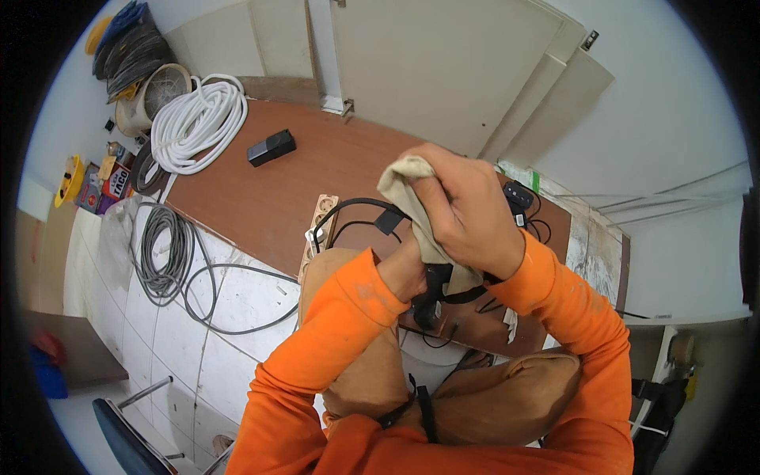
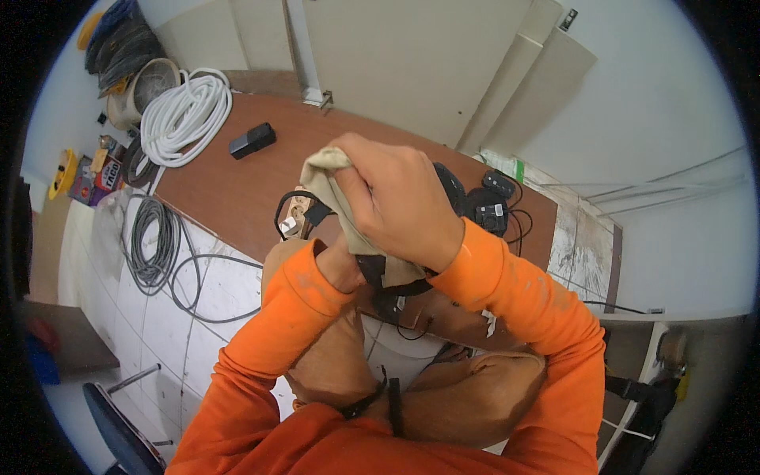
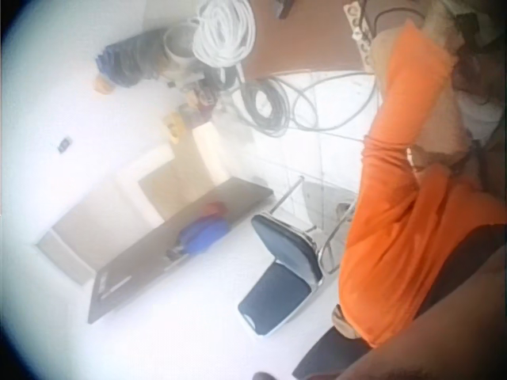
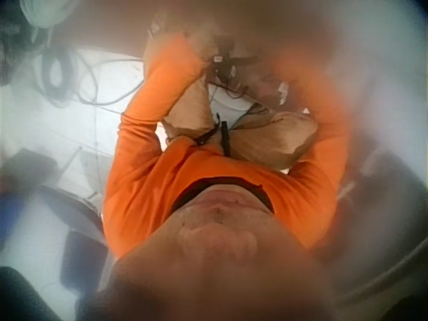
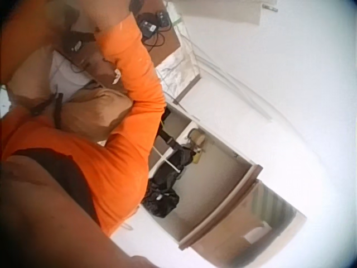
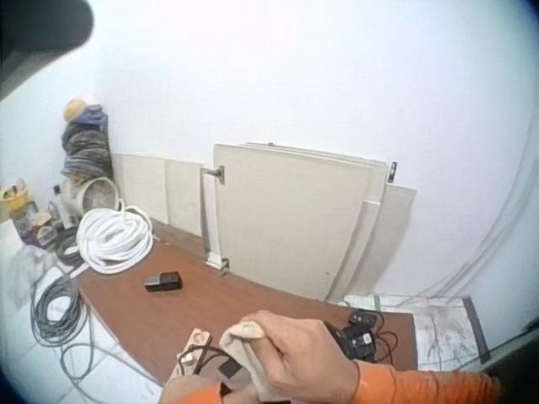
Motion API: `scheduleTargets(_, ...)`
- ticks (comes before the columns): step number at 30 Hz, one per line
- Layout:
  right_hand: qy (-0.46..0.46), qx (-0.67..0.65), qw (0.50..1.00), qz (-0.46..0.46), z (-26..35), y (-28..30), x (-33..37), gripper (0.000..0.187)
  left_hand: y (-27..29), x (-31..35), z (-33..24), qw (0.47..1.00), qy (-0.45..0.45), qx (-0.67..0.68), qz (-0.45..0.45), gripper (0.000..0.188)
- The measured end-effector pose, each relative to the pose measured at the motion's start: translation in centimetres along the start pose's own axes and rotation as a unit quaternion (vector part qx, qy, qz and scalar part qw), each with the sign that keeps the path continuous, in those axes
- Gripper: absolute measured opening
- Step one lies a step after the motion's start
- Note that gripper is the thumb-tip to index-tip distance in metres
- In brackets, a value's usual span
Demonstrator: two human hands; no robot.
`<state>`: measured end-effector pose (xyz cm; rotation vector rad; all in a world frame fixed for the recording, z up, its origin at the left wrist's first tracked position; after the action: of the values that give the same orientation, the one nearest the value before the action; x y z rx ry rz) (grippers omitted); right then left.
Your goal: The person wipes a small black power adapter with a white tissue, then picks up a larger black electronic device with a fabric cover and wipes it thoroughly with a beige cloth. The person rotates the device to clean multiple sides and the attached cable.
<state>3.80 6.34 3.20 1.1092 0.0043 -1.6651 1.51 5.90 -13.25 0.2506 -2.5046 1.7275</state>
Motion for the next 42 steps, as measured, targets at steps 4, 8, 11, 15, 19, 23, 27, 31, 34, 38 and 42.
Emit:
scheduleTargets(4, -0.044, 0.059, 0.995, 0.062, -0.9, 0.8, -0.9, 0.016, -2.6, 0.8, -0.4, 1.000, 0.005, -0.026, -0.005, 0.038)
scheduleTargets(8, -0.019, 0.212, 0.972, 0.104, -0.6, 1.3, -0.9, 0.019, -3.5, 1.4, -0.8, 0.988, -0.009, -0.145, -0.059, 0.036)
scheduleTargets(11, -0.007, 0.317, 0.947, 0.041, -1.1, 2.9, -1.8, 0.019, -2.7, 0.8, -0.7, 0.989, -0.014, -0.143, -0.031, 0.035)
scheduleTargets(15, -0.049, 0.085, 0.994, -0.045, -2.2, 6.3, -1.8, 0.020, -5.9, 1.6, -2.3, 0.993, -0.054, -0.090, 0.047, 0.032)
scheduleTargets(19, -0.099, -0.122, 0.987, -0.023, 0.9, 6.2, -0.5, 0.023, -5.7, 2.3, -2.8, 0.996, -0.072, -0.045, 0.026, 0.038)
scheduleTargets(23, 0.008, 0.041, 0.999, -0.007, 1.3, 1.8, 0.0, 0.015, -5.8, 3.5, -1.3, 0.991, -0.072, -0.110, 0.016, 0.046)
scheduleTargets(27, 0.022, 0.176, 0.983, 0.038, 0.2, 0.4, 0.0, 0.010, -4.8, 2.8, -1.8, 0.925, -0.124, -0.358, 0.031, 0.042)
scheduleTargets(31, -0.068, 0.214, 0.970, 0.093, -2.4, 0.7, -0.2, 0.012, -3.9, 1.7, -1.1, 0.920, 0.045, -0.385, -0.057, 0.035)
scheduleTargets(34, -0.072, 0.221, 0.972, 0.037, -3.4, 2.2, -0.7, 0.015, -4.6, 1.6, -1.2, 0.917, 0.015, -0.398, -0.038, 0.034)
scheduleTargets(38, -0.065, -0.001, 0.997, -0.036, -2.5, 4.8, -1.8, 0.026, -4.2, 2.7, -2.1, 0.982, -0.038, -0.183, 0.016, 0.040)
scheduleTargets(42, -0.044, -0.070, 0.997, 0.009, 0.3, 3.5, -1.0, 0.023, -4.0, 3.8, -2.9, 0.970, -0.069, -0.226, -0.049, 0.043)
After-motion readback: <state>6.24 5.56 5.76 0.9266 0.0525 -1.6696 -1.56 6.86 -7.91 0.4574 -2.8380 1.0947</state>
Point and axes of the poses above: each hand's wrist, its own x-axis away from the middle knuckle, its own y-axis out of the back of the hand, z = x × y, the point moved 7 cm from there along -x, towards the middle knuckle, and after that the axes turned 10 degrees about y, right-handed, at the moved point
